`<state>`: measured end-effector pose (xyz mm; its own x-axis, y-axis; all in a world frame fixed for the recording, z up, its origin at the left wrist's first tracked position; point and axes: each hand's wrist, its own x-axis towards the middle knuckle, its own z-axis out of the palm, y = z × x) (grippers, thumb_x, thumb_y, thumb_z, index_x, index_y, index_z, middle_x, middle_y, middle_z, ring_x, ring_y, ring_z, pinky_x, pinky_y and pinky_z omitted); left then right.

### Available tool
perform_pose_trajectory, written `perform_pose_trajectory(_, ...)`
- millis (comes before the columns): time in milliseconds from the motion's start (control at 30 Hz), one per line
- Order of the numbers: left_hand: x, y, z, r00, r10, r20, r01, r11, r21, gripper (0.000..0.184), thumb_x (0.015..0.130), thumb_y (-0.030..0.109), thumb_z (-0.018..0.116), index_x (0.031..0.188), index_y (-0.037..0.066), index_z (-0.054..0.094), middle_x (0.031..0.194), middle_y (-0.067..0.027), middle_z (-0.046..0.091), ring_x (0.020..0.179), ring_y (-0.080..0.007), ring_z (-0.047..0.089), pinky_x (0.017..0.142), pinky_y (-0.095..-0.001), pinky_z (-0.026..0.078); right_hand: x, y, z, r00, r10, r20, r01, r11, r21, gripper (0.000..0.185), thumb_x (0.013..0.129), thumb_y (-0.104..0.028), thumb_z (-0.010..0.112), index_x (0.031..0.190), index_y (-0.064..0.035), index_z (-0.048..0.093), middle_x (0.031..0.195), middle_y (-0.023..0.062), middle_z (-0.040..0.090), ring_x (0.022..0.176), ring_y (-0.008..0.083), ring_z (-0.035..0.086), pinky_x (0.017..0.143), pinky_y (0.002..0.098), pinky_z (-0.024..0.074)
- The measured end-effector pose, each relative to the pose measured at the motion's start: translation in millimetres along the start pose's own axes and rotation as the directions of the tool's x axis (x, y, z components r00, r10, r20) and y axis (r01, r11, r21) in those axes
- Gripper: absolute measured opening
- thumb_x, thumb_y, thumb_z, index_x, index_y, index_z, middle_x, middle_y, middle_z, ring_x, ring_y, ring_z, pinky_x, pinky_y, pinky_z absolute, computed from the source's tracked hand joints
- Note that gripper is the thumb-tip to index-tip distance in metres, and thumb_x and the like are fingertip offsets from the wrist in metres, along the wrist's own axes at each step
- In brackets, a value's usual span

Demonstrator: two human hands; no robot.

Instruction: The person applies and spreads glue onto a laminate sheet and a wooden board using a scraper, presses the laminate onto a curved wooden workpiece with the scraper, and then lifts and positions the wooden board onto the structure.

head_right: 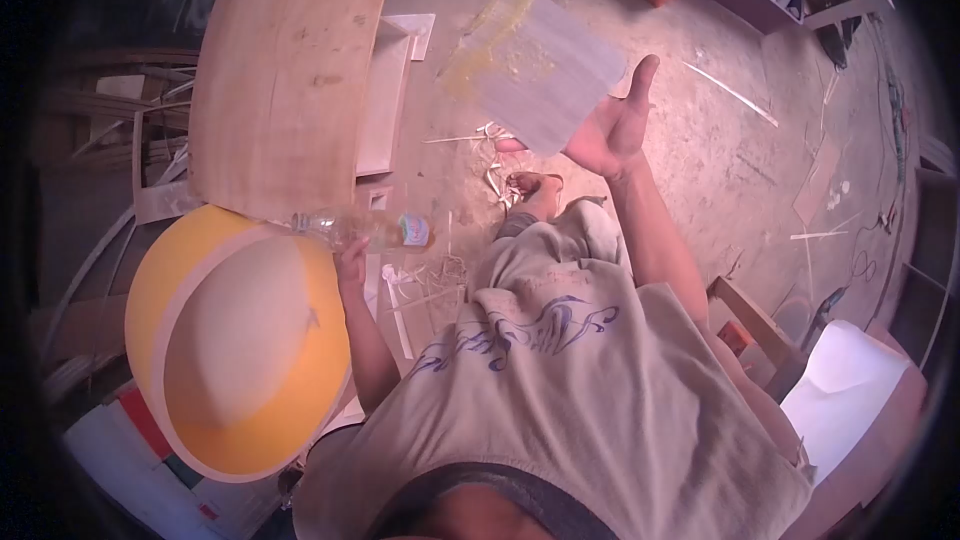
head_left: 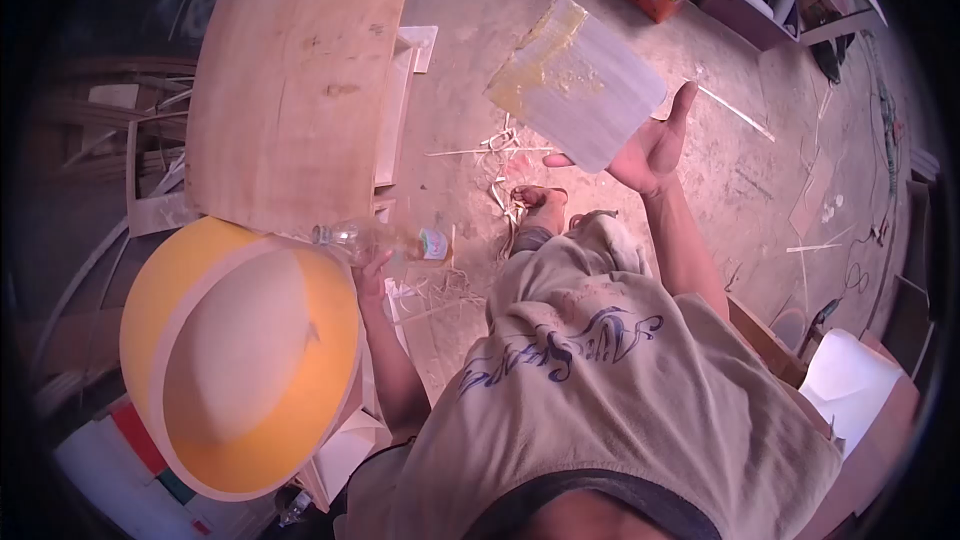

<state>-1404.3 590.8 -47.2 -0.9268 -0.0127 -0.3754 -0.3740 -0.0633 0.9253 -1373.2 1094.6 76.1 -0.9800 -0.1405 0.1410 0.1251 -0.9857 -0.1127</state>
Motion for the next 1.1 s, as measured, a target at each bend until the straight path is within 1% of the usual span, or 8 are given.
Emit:
perform_pose_trajectory(167,-70.1,2.7,11.5,0.978,0.098,-0.182,-0.1,0.995,-0.001,0.072,0.064,-0.01,0.07,0.13,0.003,0.047,0.124,-0.0098,0.054,0.118,-0.0235,0.05,0.099,-0.0349,0.041,-31.8,21.3,1.9,0.994,0.035,-0.099,-0.023,0.993,0.118,0.104,0.074,-0.081,0.046,0.151,-0.0187,0.016,0.156,0.015,0.014,0.139,0.0465,0.017,0.095,0.0828,0.0136)
perform_pose_trajectory(267,-105.4,-12.7,-7.5,0.95,0.099,-0.295,-0.109,0.994,-0.016,0.072,0.062,-0.011,0.071,0.129,0.002,0.048,0.12,-0.009,0.055,0.116,-0.022,0.05,0.098,-0.0345,0.043,-44.0,38.1,-15.1,0.98,0.026,-0.195,-0.02,0.999,0.029,0.095,0.079,-0.067,0.051,0.148,-0.0084,0.023,0.148,0.0185,0.031,0.133,0.0404,0.033,0.103,0.0688,0.0262)
perform_pose_trajectory(433,-147.5,-70.2,-45.4,0.93,0.04,-0.365,0.005,0.993,0.12,0.069,0.062,-0.007,0.077,0.124,0.001,0.049,0.114,-0.0078,0.056,0.107,-0.0209,0.055,0.091,-0.0346,0.048,-43.3,89.7,-17.5,0.976,0.055,-0.21,-0.139,0.902,-0.408,0.095,0.074,-0.056,0.058,0.148,-0.0069,0.025,0.146,0.0188,0.035,0.135,0.0362,0.035,0.108,0.0601,0.0264)
perform_pose_trajectory(633,-200.2,-150.4,-55.8,0.895,-0.121,-0.429,0.199,0.969,0.143,0.066,0.063,-0.002,0.081,0.122,0.0,0.051,0.113,-0.0084,0.058,0.104,-0.0189,0.057,0.086,-0.0325,0.051,-14.9,179.0,-68.6,0.984,-0.015,0.176,0.177,0.062,-0.982,0.089,0.075,-0.061,0.052,0.14,-0.001,0.042,0.15,0.0174,0.032,0.141,0.0341,0.025,0.112,0.0482,0.0162)
perform_pose_trajectory(767,-246.4,-215.3,-87.3,0.886,-0.207,-0.414,0.232,0.973,0.011,0.064,0.064,-0.002,0.081,0.12,0.001,0.052,0.112,-0.008,0.058,0.1,-0.0196,0.059,0.084,-0.0338,0.051,7.0,246.5,-137.9,0.859,0.107,0.501,0.502,-0.371,-0.781,0.079,0.077,-0.06,0.052,0.131,-0.0031,0.054,0.138,0.02,0.049,0.134,0.0402,0.037,0.105,0.0621,0.0142)
perform_pose_trajectory(1000,-318.6,-290.0,-101.4,0.723,-0.394,-0.567,0.53,0.844,0.089,0.07,0.056,0.01,0.09,0.117,0.002,0.055,0.107,-0.0069,0.062,0.098,-0.0193,0.06,0.086,-0.0332,0.051,39.0,342.6,-220.6,0.692,0.036,0.721,0.656,-0.449,-0.607,0.065,0.081,-0.056,0.054,0.125,-0.0083,0.059,0.131,0.0095,0.058,0.13,0.0353,0.044,0.093,0.0692,0.0207)
perform_pose_trajectory(1033,-326.1,-294.6,-102.2,0.709,-0.423,-0.564,0.585,0.8,0.136,0.073,0.054,0.012,0.091,0.117,0.002,0.055,0.107,-0.0077,0.063,0.098,-0.0195,0.061,0.085,-0.034,0.052,45.1,347.2,-227.3,0.619,0.109,0.778,0.726,-0.458,-0.513,0.078,0.077,-0.054,0.058,0.127,0.0044,0.053,0.129,0.025,0.054,0.133,0.0445,0.037,0.106,0.0675,0.0072)
perform_pose_trajectory(1100,-340.8,-309.3,-106.2,0.707,-0.442,-0.552,0.614,0.771,0.169,0.072,0.055,0.013,0.091,0.116,0.001,0.055,0.107,-0.0088,0.064,0.098,-0.0199,0.062,0.085,-0.0348,0.053,53.7,359.1,-234.5,0.591,0.104,0.8,0.74,-0.465,-0.486,0.078,0.078,-0.056,0.058,0.127,0.0043,0.053,0.129,0.025,0.054,0.133,0.0444,0.037,0.104,0.0687,0.0089)
